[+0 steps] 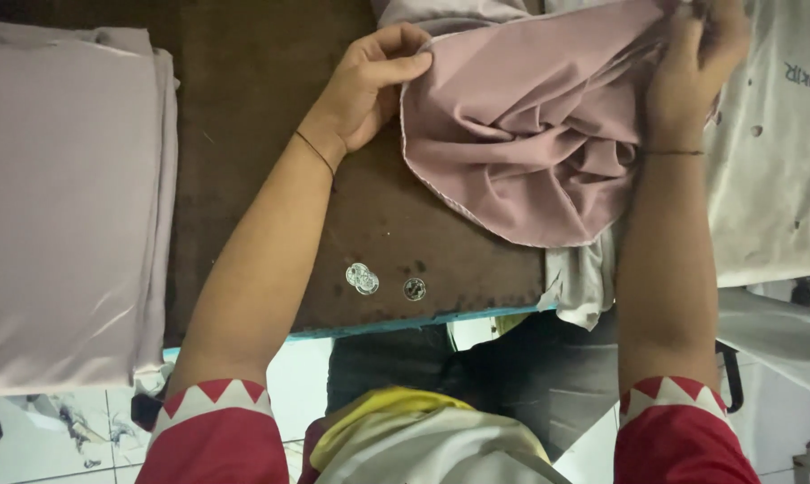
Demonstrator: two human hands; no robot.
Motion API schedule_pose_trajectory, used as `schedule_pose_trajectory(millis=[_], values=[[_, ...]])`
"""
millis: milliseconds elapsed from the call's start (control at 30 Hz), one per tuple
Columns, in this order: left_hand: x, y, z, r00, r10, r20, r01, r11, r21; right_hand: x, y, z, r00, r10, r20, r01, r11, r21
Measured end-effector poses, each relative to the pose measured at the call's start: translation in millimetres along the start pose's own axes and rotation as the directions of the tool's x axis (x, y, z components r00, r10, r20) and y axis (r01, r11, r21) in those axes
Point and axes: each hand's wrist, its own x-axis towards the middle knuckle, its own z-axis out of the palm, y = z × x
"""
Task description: Trimming loose threads from pink fabric garments using thread snips on a work table in a factory setting.
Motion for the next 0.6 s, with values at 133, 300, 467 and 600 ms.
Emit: schedule_pose_trajectory(millis=[133,300,467,600], values=[[-1,-2,-1,0.999,0.036,0.02,-0.035,0.999,-0.029,0,-2,-2,0.999,0.035,-0.042,-0.029,0.991,0.13],[0,0,-1,1.0,-0.003,0.003,0.003,1.0,-0.029,11,-33,-4,0.991,-0.024,0.135,0.018,0.999,0.042],[1,0,0,1.0,0.018,0.024,-0.017,0.999,-0.027,9,-14,-4,0.995,-0.015,0.099,0.013,1.0,0.026],[-1,-2,0,1.0,0.008,-0.001,-0.008,1.0,0.003,2,11,-5,0.982,-0.101,-0.16,0.054,0.959,-0.277]])
